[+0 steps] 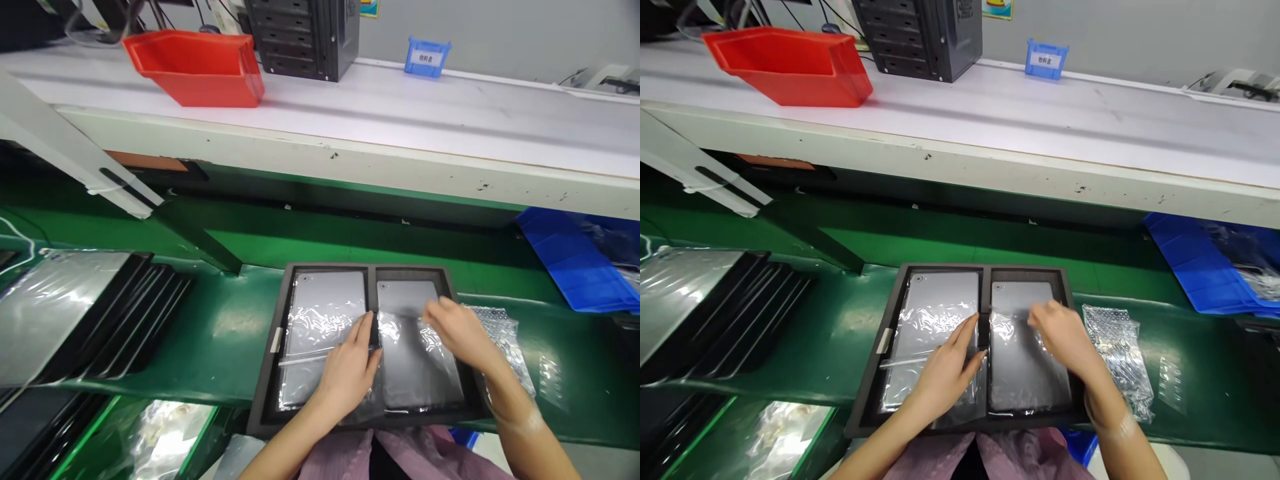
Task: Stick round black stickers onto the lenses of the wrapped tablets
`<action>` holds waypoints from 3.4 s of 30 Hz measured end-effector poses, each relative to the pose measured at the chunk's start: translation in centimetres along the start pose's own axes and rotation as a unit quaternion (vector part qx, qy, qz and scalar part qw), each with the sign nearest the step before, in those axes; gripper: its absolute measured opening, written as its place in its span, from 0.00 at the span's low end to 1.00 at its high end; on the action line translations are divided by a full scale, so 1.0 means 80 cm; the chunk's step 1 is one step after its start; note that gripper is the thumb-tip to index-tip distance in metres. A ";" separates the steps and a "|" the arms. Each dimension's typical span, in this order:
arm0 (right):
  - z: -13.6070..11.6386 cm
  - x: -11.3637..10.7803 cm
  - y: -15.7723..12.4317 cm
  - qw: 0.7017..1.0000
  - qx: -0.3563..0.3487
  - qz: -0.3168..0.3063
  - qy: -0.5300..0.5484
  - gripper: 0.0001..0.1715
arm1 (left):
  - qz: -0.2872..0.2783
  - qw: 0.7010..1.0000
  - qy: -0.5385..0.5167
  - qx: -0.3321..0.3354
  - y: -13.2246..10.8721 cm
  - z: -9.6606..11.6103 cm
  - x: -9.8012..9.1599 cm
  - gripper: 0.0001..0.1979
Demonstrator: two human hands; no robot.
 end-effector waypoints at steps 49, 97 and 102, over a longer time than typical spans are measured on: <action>0.020 0.013 0.039 0.888 -0.015 -0.045 0.457 0.05 | 0.081 0.882 -0.440 -0.150 -0.053 -0.055 -0.068 0.16; -0.001 0.071 0.128 0.947 -0.001 0.131 0.294 0.13 | -0.004 0.910 -0.360 -0.208 0.021 -0.138 -0.008 0.11; -0.014 0.079 0.128 0.965 -0.025 0.091 0.243 0.13 | 0.005 0.905 -0.374 -0.201 0.022 -0.136 -0.010 0.11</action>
Point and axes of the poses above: each hand's wrist, its own y-axis towards the middle knuckle, its own x-axis out of the palm, z = x × y, the point moved 8 cm from there along y, towards the middle knuckle, and after that the axes turned 2 degrees about x, right-handed, at the moved point
